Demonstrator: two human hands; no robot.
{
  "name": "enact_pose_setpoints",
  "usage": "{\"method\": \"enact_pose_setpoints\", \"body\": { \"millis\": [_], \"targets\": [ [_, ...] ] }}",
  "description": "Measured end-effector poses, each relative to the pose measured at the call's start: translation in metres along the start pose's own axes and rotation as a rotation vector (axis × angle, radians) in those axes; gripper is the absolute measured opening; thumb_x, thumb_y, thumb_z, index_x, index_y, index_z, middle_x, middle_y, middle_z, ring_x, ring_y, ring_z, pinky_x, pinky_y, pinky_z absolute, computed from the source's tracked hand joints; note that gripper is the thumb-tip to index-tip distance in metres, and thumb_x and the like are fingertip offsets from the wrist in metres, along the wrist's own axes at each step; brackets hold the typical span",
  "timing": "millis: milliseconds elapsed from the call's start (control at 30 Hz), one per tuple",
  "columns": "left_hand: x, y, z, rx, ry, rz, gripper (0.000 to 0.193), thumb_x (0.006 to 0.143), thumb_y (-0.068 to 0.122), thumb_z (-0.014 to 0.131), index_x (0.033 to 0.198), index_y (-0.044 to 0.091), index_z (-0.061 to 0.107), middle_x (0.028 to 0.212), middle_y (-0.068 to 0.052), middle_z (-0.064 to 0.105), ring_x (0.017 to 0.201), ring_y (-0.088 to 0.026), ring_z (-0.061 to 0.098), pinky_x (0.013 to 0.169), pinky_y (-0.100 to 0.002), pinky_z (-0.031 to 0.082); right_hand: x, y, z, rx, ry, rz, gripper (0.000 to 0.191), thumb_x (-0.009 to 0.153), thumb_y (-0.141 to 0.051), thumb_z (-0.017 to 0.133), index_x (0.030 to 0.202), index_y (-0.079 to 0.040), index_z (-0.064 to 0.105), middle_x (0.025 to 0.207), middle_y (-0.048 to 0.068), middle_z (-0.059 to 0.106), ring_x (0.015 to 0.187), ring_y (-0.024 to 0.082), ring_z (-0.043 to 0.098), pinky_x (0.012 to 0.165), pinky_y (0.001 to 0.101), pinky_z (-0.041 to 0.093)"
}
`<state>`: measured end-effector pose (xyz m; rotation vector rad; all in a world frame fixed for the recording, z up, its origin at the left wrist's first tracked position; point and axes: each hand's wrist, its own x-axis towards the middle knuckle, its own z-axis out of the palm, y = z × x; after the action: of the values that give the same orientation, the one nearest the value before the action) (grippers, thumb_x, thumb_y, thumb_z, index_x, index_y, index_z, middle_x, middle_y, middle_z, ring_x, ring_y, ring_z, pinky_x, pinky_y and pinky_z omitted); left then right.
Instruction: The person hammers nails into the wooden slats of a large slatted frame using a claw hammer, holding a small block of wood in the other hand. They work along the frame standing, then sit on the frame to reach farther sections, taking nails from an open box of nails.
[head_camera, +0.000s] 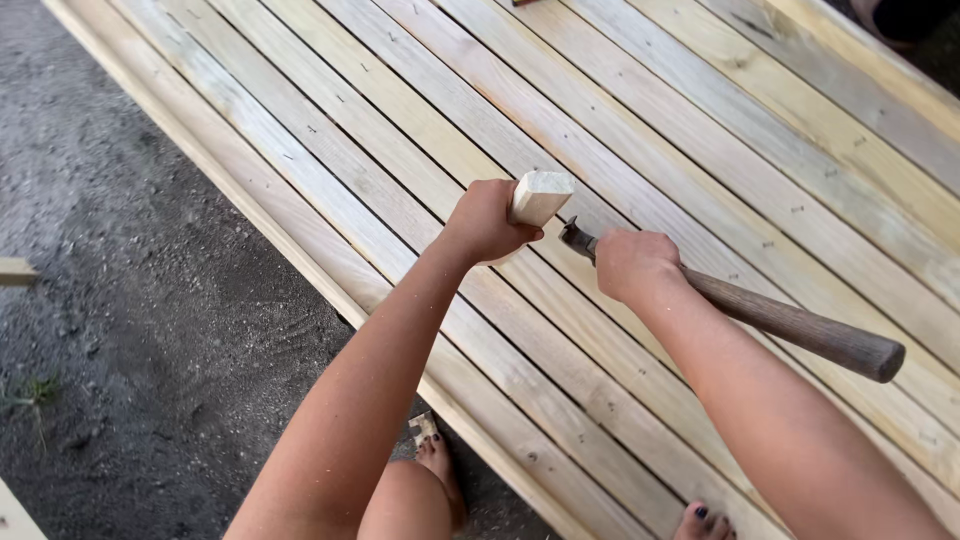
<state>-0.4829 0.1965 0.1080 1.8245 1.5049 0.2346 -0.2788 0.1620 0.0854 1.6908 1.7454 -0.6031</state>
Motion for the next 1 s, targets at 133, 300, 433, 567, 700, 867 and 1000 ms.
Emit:
{"method": "enact_pose_setpoints", "body": {
  "millis": [133, 300, 433, 567, 700, 867, 1000],
  "targets": [
    [-0.006, -0.024, -0.005, -0.141, 0.02, 0.01, 0.047, 0.07, 0.026, 0.091, 0.111, 0.01, 0.074, 0.1, -0.011, 0.078, 0.092, -0.03, 0.075, 0.082, -0.039, 0.059, -0.009, -0.022, 0.005, 0.073, 0.02, 0.137, 0.033, 0.095, -0.015, 0.061, 0.126, -0.004, 0.066, 0.123, 0.016, 0.074, 0.109, 0.033, 0.074, 0.084, 0.0448, 0.061],
    [-0.027, -0.046, 0.001, -0.244, 0.04, 0.071, 0.042, 0.071, 0.027, 0.09, 0.105, 0.009, 0.074, 0.098, -0.011, 0.079, 0.092, -0.027, 0.078, 0.081, -0.039, 0.061, -0.009, -0.047, -0.01, 0.118, -0.104, 0.301, 0.035, 0.096, -0.018, 0.063, 0.129, -0.007, 0.069, 0.131, 0.014, 0.071, 0.115, 0.033, 0.071, 0.088, 0.0503, 0.059],
    [-0.039, -0.042, 0.01, -0.191, 0.022, 0.12, 0.037, 0.075, 0.026, 0.089, 0.105, 0.01, 0.075, 0.096, -0.012, 0.078, 0.091, -0.032, 0.075, 0.079, -0.04, 0.06, -0.011, -0.047, -0.018, 0.184, -0.135, 0.337, 0.036, 0.097, -0.018, 0.062, 0.131, -0.009, 0.07, 0.135, 0.01, 0.068, 0.119, 0.031, 0.07, 0.089, 0.0499, 0.06],
    [-0.035, -0.028, 0.02, -0.185, 0.014, 0.145, 0.037, 0.073, 0.024, 0.088, 0.106, 0.013, 0.075, 0.096, -0.011, 0.077, 0.089, -0.033, 0.073, 0.077, -0.04, 0.06, -0.019, -0.031, -0.01, 0.327, -0.086, 0.374, 0.034, 0.097, -0.016, 0.059, 0.129, -0.009, 0.071, 0.134, 0.011, 0.069, 0.121, 0.031, 0.069, 0.089, 0.045, 0.06],
    [-0.02, -0.011, 0.03, -0.15, -0.034, -0.005, 0.037, 0.072, 0.022, 0.087, 0.107, 0.015, 0.076, 0.095, -0.011, 0.077, 0.089, -0.033, 0.073, 0.077, -0.042, 0.059, -0.022, -0.017, 0.003, 0.463, -0.09, 0.444, 0.035, 0.097, -0.017, 0.057, 0.129, -0.007, 0.067, 0.131, 0.014, 0.071, 0.118, 0.033, 0.07, 0.09, 0.0441, 0.058],
    [0.001, 0.013, 0.043, 0.016, -0.181, -0.061, 0.034, 0.074, 0.022, 0.086, 0.106, 0.015, 0.077, 0.096, -0.012, 0.077, 0.09, -0.033, 0.072, 0.079, -0.044, 0.058, -0.013, -0.015, 0.015, 0.549, -0.148, 0.456, 0.035, 0.096, -0.016, 0.058, 0.128, -0.005, 0.064, 0.127, 0.015, 0.073, 0.115, 0.033, 0.071, 0.091, 0.0436, 0.058],
    [0.006, 0.025, 0.049, 0.021, -0.278, -0.133, 0.036, 0.075, 0.017, 0.083, 0.111, 0.017, 0.076, 0.099, -0.011, 0.077, 0.091, -0.032, 0.072, 0.079, -0.043, 0.058, -0.009, -0.012, 0.021, 0.638, -0.164, 0.494, 0.033, 0.096, -0.016, 0.058, 0.127, -0.005, 0.061, 0.123, 0.016, 0.073, 0.113, 0.033, 0.072, 0.091, 0.0437, 0.058]
  ]
}}
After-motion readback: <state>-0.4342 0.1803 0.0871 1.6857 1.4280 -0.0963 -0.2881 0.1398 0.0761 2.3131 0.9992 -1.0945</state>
